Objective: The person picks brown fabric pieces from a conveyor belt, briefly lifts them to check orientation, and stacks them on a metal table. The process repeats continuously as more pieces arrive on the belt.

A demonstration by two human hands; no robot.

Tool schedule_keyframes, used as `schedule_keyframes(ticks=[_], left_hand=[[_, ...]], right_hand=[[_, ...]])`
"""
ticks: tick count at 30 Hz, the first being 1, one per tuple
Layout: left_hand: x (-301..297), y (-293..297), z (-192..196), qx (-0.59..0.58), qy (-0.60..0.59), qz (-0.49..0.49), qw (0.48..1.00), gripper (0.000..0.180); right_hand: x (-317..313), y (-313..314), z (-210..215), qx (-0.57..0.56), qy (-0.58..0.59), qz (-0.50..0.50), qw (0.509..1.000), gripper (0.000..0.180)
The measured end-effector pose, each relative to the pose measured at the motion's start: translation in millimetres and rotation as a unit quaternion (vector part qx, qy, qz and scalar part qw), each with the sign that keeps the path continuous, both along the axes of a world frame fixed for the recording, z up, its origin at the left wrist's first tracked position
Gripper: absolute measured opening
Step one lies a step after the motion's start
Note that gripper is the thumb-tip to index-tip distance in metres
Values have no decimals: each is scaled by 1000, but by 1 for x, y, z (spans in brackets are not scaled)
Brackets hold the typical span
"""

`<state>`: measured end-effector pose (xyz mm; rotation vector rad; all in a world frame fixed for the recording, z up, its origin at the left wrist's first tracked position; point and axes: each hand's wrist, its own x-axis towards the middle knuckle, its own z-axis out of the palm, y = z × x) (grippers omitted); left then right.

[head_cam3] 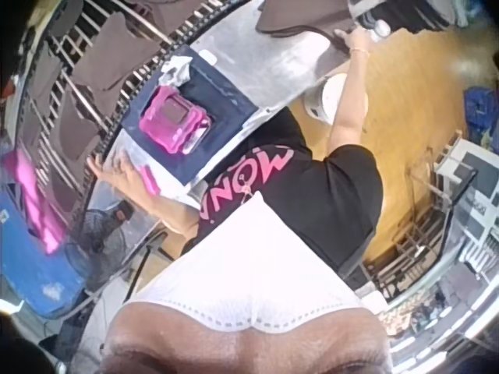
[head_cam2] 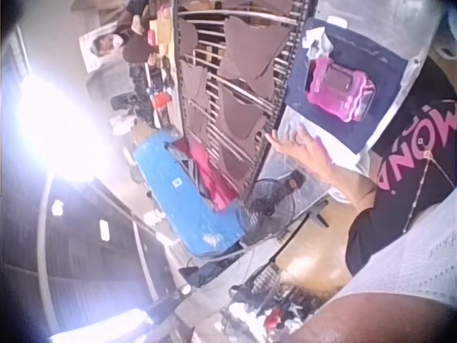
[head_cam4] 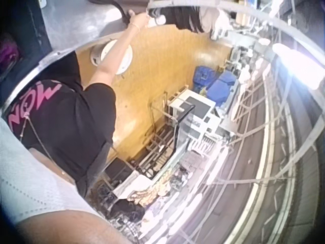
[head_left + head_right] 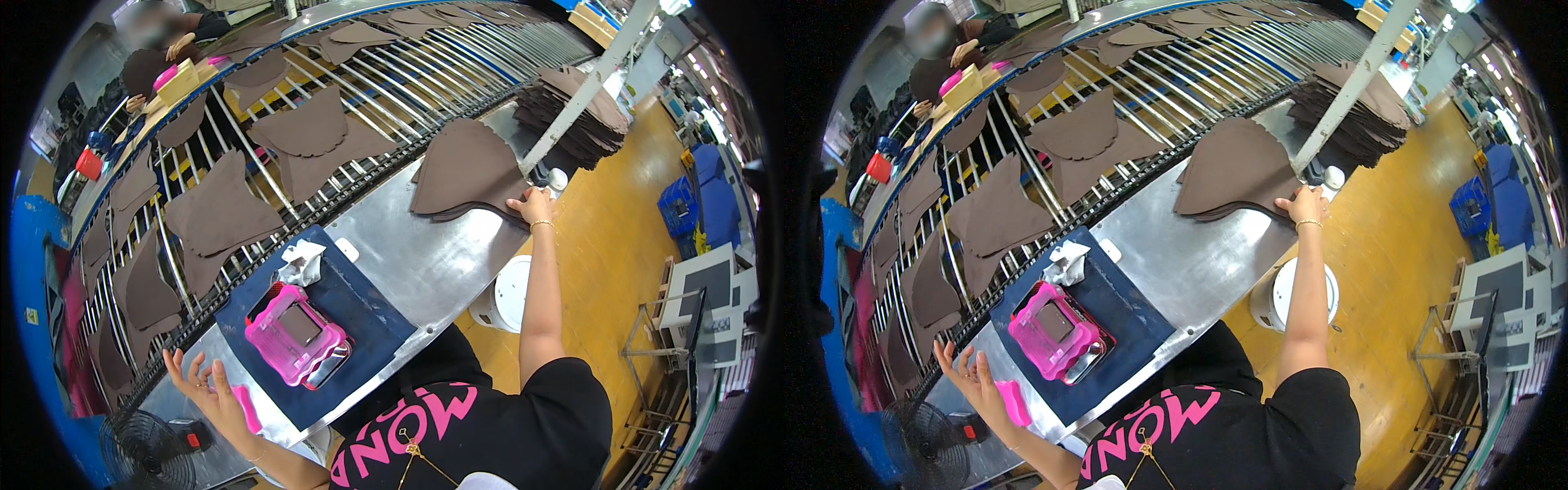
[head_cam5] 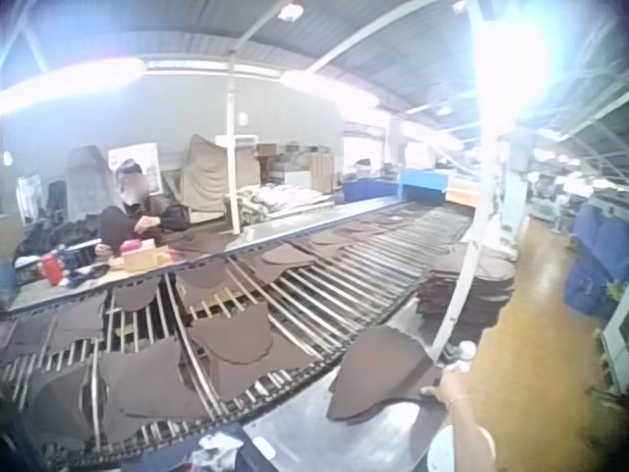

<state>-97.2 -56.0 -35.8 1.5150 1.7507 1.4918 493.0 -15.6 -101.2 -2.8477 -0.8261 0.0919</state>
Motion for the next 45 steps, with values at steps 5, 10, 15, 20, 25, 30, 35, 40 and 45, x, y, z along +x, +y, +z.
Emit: schedule_keyframes(ticks=[5,10,15,20,25,30,35,40,45], left_hand=[[-14,-12,-7,1,26,10,1000,69],[-11,-15,-2,-16,-7,18,1000,72],[11,-1,8,13,35,-34,999,76],[33,20,15,49,-40,-61,996,80],[23,19,24,37,-290,-176,940,61],[-22,-15,47,40,-330,-108,937,19],[-72,-40,64,83,-112,70,988,18],[-71,-45,74,79,-20,129,988,24],[-77,-53,78,73,-17,150,986,24]], right_hand=[[14,4,0,34,74,94,992,58],[-75,6,79,64,65,209,974,35],[-158,4,151,271,131,410,861,29],[-204,-2,184,372,262,503,735,27],[-254,6,189,396,457,569,557,32],[-298,23,158,328,568,530,538,29],[-324,51,97,279,343,692,571,20],[-352,50,77,319,333,703,541,14],[-356,45,71,330,355,709,513,13]])
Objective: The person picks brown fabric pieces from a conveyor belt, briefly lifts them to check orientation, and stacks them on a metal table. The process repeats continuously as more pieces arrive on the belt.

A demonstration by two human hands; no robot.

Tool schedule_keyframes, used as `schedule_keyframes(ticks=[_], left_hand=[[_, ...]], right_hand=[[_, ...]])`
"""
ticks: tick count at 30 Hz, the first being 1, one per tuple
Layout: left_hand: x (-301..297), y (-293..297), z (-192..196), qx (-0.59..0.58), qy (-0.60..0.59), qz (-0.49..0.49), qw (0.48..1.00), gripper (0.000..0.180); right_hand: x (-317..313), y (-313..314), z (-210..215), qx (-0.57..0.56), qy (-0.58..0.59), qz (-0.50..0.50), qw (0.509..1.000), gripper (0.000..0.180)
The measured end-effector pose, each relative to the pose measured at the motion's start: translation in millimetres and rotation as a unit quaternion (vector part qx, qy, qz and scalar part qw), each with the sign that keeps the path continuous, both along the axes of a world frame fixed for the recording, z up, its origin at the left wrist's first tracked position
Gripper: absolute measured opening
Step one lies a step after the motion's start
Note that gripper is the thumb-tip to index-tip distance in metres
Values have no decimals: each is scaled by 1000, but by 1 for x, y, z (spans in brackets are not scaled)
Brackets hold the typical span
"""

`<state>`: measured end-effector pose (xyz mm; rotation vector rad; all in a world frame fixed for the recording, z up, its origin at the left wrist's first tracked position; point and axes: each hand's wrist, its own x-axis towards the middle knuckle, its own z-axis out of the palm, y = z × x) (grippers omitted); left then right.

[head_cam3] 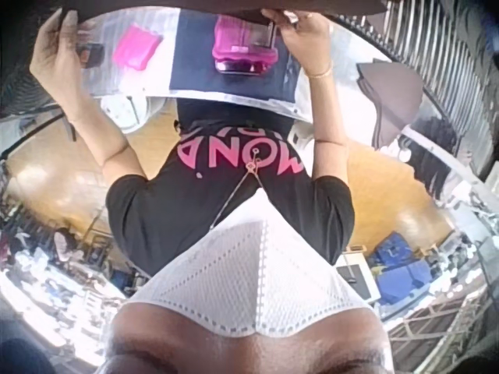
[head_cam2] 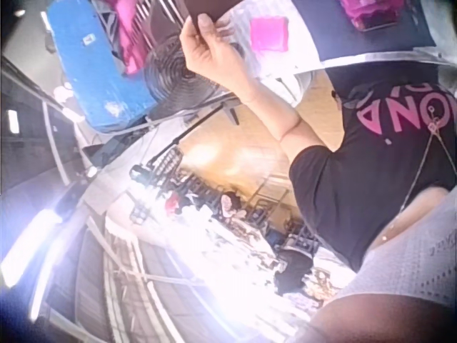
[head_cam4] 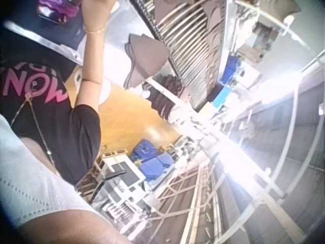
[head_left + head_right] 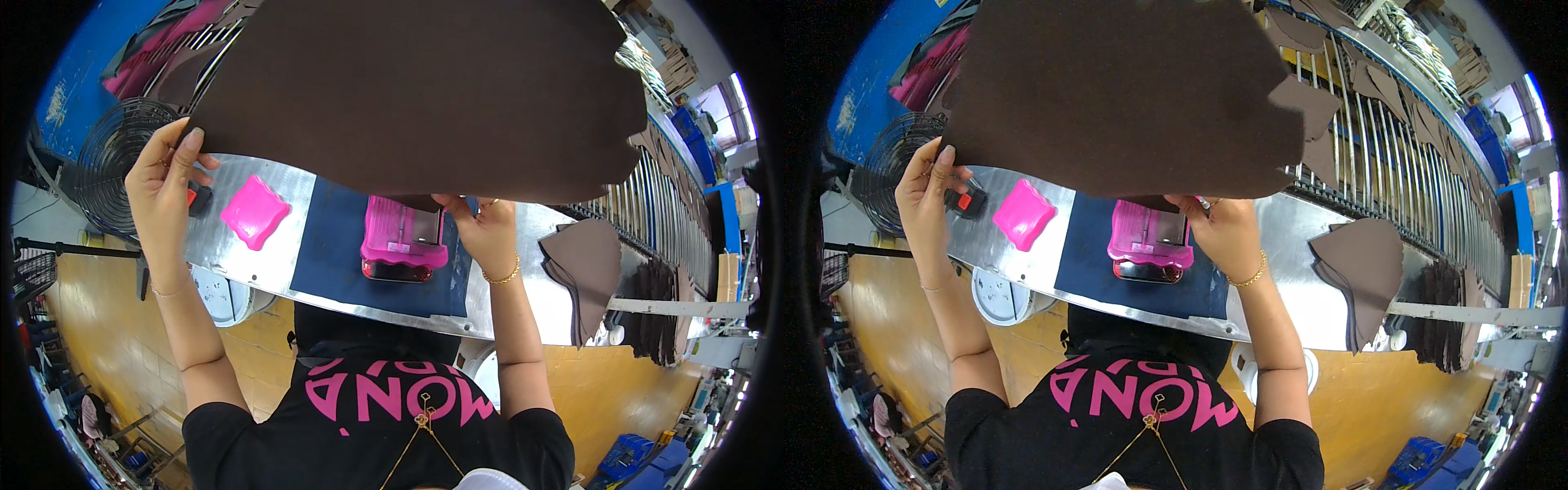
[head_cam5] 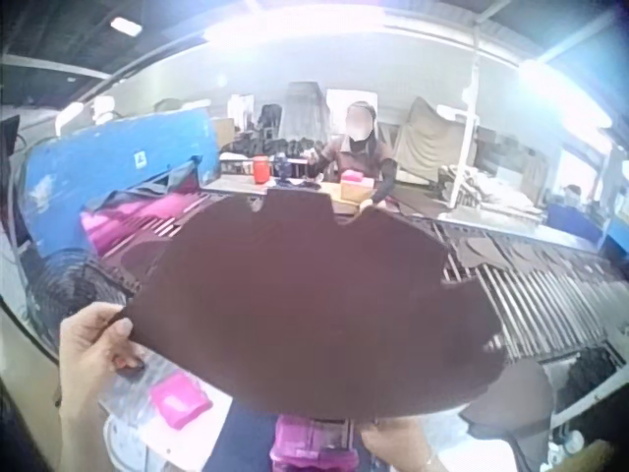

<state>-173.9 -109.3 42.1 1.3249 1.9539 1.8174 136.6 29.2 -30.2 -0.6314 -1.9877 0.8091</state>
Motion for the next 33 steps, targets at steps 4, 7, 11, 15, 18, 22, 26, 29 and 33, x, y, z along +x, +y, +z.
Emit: schedule_keyframes(ticks=[4,7,11,15,18,22,26,29,33], left_hand=[[-9,-4,-7,-1,-4,-9,1000,23],[-11,-4,-16,-9,-9,-19,1000,21],[-9,-7,-27,-48,0,-38,998,17],[4,-3,-43,-104,12,-91,990,15],[29,13,-52,-141,47,-112,982,12],[55,37,-60,-151,140,-176,962,10],[83,56,-56,-140,187,-243,942,12],[102,72,-54,-83,277,-294,911,11],[132,90,-54,-36,293,-365,883,8]], right_hand=[[5,-3,-14,102,-85,-55,990,11],[9,-1,-21,121,-90,-64,986,10],[18,4,-14,120,-79,-46,989,13],[42,2,-12,127,-113,-64,983,13],[73,-1,-23,136,-161,-110,971,14],[111,-12,-43,94,-181,-176,963,9],[144,-27,-49,6,-161,-252,954,8],[186,-36,-60,-87,-64,-309,945,7],[215,-51,-29,-92,10,-387,918,7]])
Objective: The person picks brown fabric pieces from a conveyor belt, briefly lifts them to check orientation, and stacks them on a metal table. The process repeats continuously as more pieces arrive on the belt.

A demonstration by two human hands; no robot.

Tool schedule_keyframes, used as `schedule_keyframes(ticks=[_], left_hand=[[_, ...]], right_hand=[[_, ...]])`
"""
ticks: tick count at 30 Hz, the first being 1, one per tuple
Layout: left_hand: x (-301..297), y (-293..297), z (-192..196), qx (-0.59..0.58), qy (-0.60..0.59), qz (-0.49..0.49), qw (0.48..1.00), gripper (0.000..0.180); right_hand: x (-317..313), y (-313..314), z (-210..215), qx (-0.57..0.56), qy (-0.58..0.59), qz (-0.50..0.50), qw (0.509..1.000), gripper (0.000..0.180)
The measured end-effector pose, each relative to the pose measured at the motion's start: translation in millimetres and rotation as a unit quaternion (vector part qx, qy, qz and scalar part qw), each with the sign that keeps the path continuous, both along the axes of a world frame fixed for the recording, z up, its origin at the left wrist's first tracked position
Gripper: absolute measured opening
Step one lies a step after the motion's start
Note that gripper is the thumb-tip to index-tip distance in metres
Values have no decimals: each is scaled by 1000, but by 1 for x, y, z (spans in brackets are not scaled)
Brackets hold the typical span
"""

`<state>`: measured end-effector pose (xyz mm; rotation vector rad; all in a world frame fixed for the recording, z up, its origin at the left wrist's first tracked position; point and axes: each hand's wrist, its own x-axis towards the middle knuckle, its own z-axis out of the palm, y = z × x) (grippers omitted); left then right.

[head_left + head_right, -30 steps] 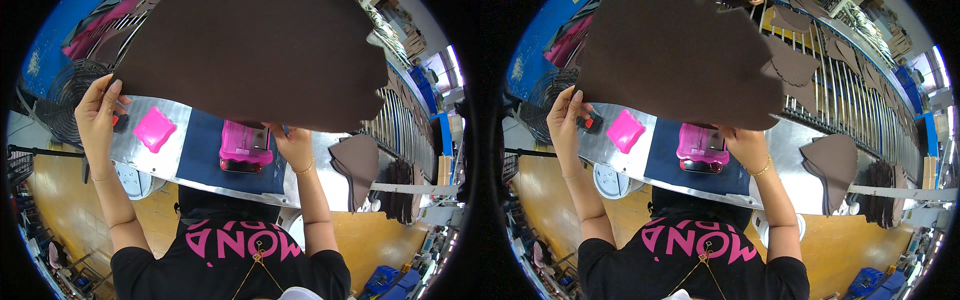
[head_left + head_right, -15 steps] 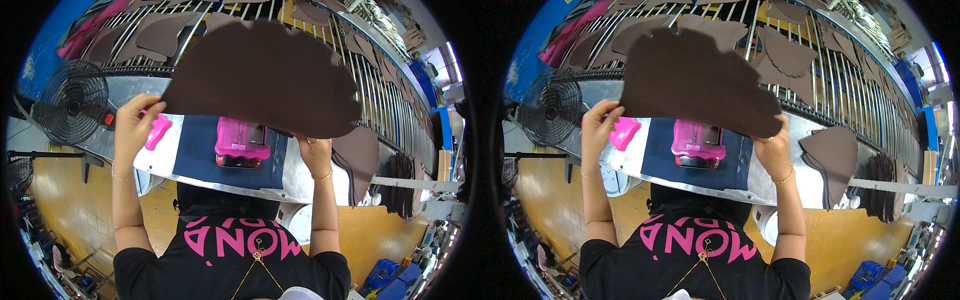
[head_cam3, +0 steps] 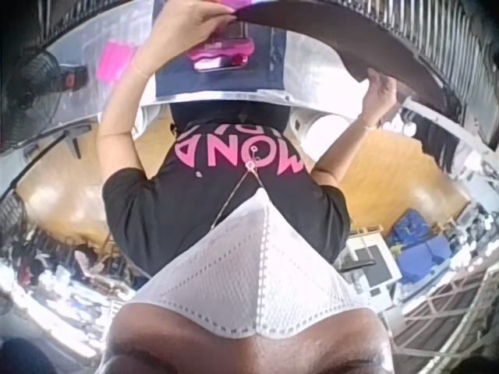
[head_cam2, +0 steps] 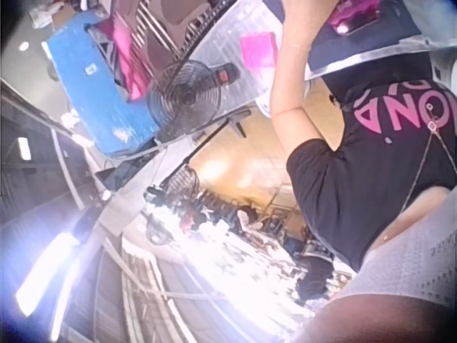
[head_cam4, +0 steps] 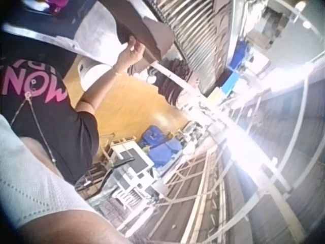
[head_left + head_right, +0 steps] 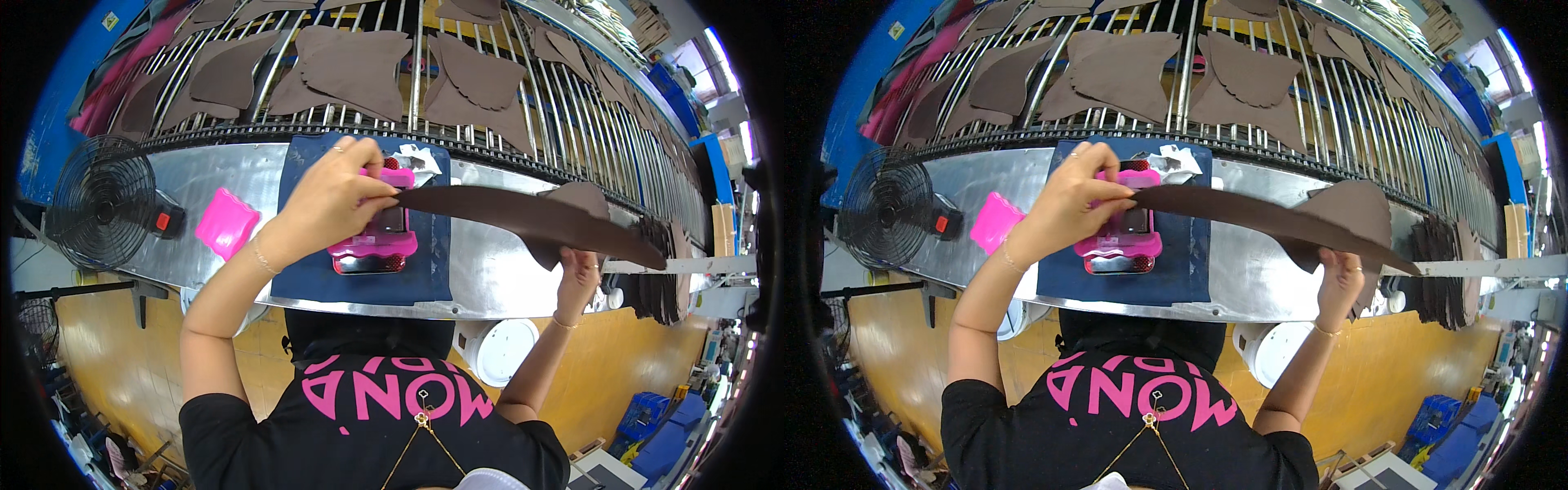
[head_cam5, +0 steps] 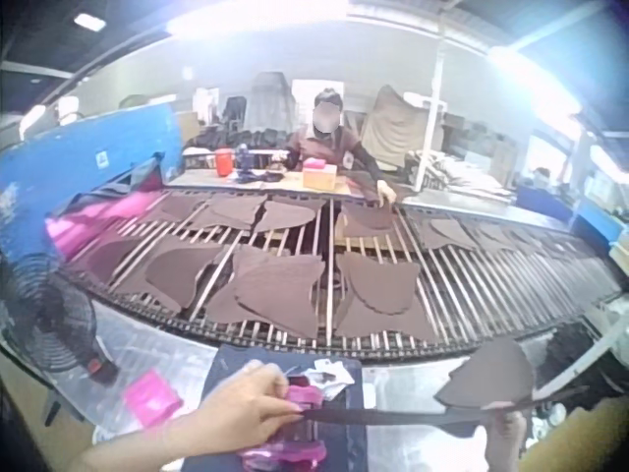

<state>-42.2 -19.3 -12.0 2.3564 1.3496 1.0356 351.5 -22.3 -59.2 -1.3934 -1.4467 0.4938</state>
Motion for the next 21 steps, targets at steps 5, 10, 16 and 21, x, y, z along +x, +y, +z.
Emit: schedule_keyframes(ticks=[5,10,16,21], left_hand=[[35,30,3,23,-4,-73,997,7],[53,94,68,192,-42,-60,979,9],[85,141,159,361,-20,0,932,7],[93,155,179,518,205,55,828,11]], right_hand=[[42,-13,17,8,61,11,998,9],[36,8,22,-31,231,135,963,13],[-9,63,56,133,111,-43,984,69],[-72,90,84,129,-160,-41,978,66]])
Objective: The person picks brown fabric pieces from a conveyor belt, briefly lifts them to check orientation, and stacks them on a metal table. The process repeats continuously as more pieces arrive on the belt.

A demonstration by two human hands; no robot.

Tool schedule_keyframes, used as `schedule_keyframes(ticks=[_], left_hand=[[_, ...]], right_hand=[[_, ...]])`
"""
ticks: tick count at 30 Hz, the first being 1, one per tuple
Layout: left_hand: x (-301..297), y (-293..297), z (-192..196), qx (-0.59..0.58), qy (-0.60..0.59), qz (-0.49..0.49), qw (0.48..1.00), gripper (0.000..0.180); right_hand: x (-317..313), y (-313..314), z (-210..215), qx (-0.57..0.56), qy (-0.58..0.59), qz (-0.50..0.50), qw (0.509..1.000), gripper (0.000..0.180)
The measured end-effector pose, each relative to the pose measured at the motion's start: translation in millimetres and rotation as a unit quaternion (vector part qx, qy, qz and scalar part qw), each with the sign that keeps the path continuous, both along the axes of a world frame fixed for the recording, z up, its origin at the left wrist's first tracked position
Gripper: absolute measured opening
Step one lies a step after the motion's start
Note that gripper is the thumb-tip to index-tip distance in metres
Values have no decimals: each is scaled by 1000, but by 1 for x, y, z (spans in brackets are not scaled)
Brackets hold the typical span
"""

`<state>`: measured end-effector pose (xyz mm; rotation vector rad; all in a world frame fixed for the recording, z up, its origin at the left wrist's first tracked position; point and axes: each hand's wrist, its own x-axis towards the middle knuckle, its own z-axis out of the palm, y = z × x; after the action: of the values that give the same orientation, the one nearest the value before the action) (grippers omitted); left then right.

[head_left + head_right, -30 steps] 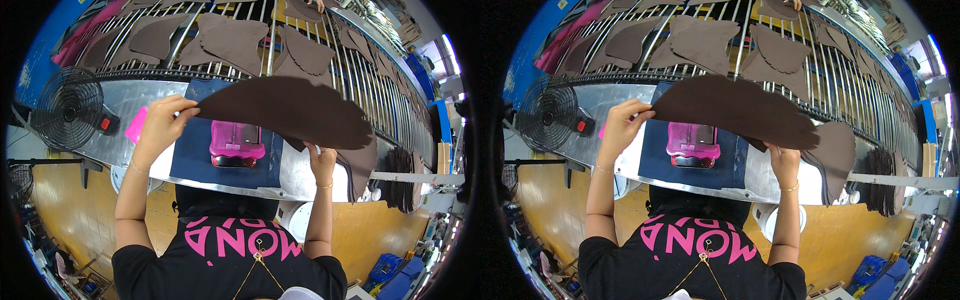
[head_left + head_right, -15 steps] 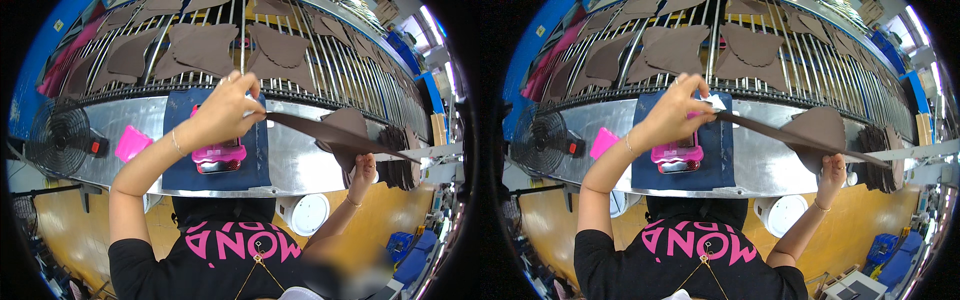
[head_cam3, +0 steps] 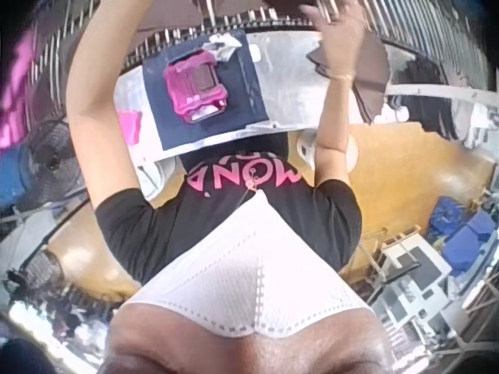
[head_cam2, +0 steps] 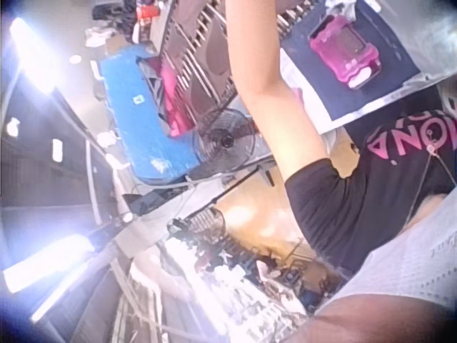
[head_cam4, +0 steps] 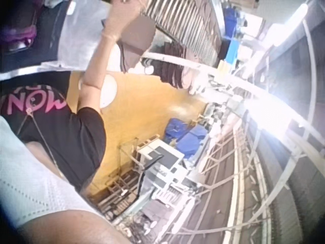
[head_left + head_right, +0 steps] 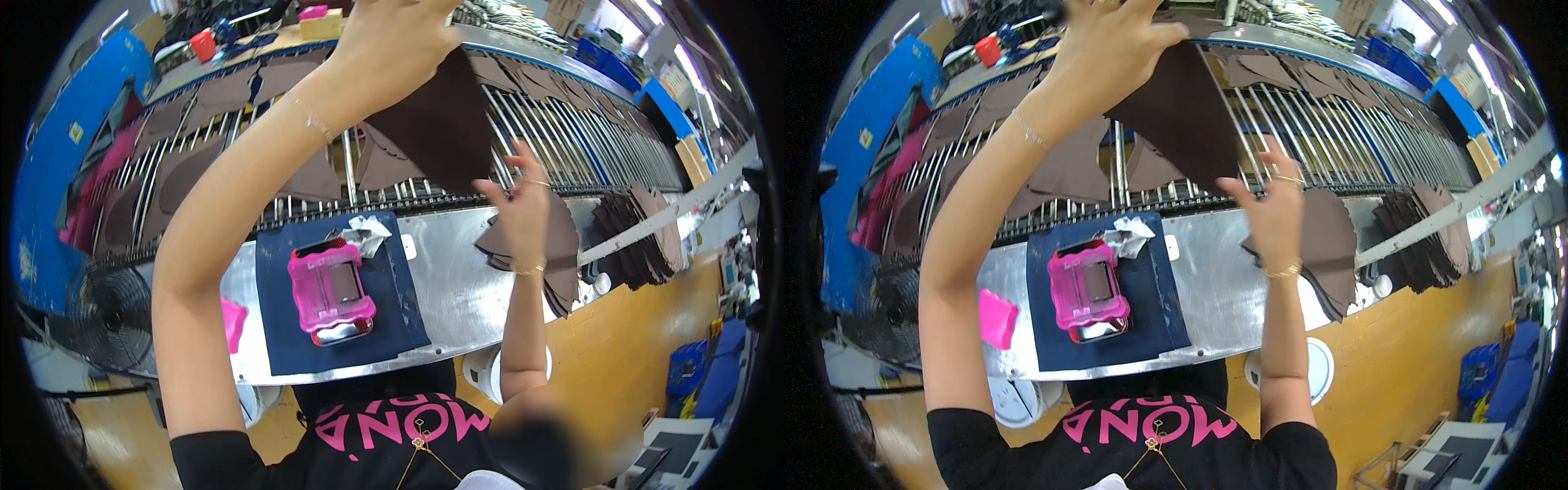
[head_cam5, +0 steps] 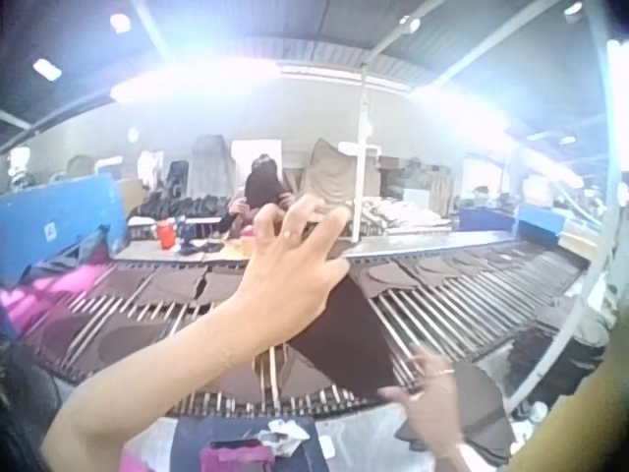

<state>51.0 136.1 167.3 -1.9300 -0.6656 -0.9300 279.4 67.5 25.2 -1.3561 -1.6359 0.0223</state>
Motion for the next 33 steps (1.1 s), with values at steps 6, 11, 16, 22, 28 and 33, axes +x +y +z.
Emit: schedule_keyframes(ticks=[6,11,16,22,28,33], left_hand=[[-1,11,-38,29,56,-3,998,5],[-19,-20,-63,-154,-40,-10,987,38],[-116,-58,-136,-253,-170,142,942,62],[-234,-144,-256,-387,-289,326,812,63],[-270,-214,-297,-426,-353,431,713,64],[-266,-223,-306,-450,-388,452,665,64]], right_hand=[[-67,54,-41,-22,-50,96,994,31],[-78,72,-74,-287,392,175,856,23],[-68,102,-137,-284,593,211,724,33],[-62,149,-184,-260,721,165,621,57],[-64,183,-209,-222,769,153,580,38],[-65,199,-215,-247,773,104,575,15]])
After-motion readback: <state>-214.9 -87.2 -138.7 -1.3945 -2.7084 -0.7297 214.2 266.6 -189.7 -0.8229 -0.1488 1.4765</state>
